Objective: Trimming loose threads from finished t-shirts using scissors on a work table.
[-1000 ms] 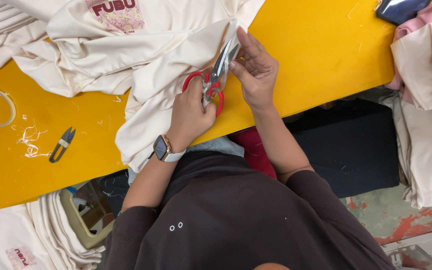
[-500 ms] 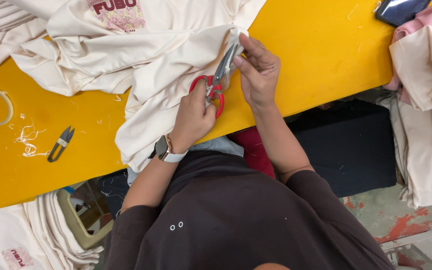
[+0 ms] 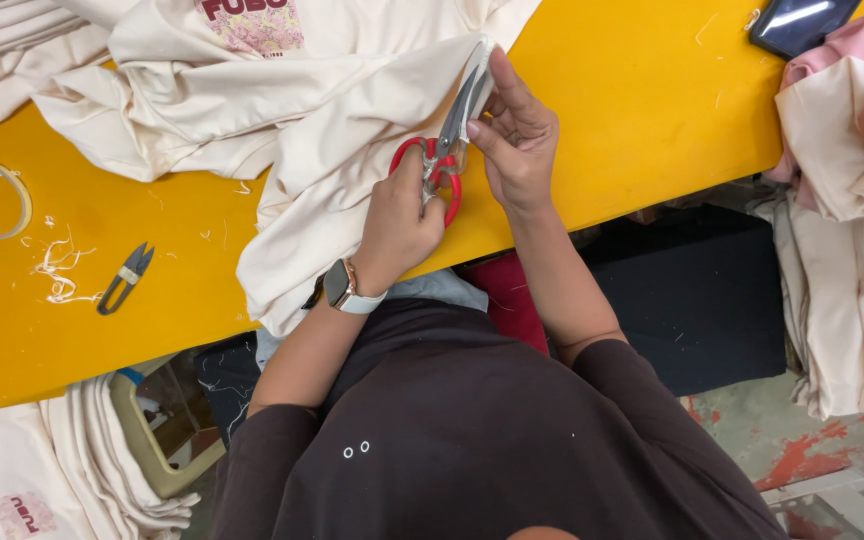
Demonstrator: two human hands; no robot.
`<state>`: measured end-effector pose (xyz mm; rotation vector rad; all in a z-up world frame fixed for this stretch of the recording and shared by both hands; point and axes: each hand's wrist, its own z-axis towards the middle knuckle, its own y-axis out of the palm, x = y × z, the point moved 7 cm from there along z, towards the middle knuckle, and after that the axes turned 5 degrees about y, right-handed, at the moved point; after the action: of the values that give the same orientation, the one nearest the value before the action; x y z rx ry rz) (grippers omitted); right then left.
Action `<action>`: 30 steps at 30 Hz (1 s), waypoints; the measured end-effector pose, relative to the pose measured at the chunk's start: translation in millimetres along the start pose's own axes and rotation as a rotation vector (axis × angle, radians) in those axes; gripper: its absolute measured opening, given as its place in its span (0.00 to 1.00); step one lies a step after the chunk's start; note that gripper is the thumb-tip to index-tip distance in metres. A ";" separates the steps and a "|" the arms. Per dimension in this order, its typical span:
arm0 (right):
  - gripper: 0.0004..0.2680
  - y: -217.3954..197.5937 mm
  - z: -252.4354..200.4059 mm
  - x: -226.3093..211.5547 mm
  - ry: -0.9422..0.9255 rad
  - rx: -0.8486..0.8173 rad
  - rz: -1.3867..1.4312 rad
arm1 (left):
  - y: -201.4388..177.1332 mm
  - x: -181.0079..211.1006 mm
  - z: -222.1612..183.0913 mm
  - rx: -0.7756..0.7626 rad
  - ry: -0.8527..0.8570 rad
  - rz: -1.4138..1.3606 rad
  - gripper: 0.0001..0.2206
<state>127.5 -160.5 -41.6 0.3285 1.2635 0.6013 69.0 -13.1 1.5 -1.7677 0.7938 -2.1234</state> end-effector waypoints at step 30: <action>0.24 11.0 -3.7 6.9 0.003 0.055 0.042 | -15.4 8.4 -4.9 0.040 -0.040 -0.356 0.20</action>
<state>122.5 -148.0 -42.1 0.4010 1.2798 0.6037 64.5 -3.8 16.6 -2.0488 0.4478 -2.2887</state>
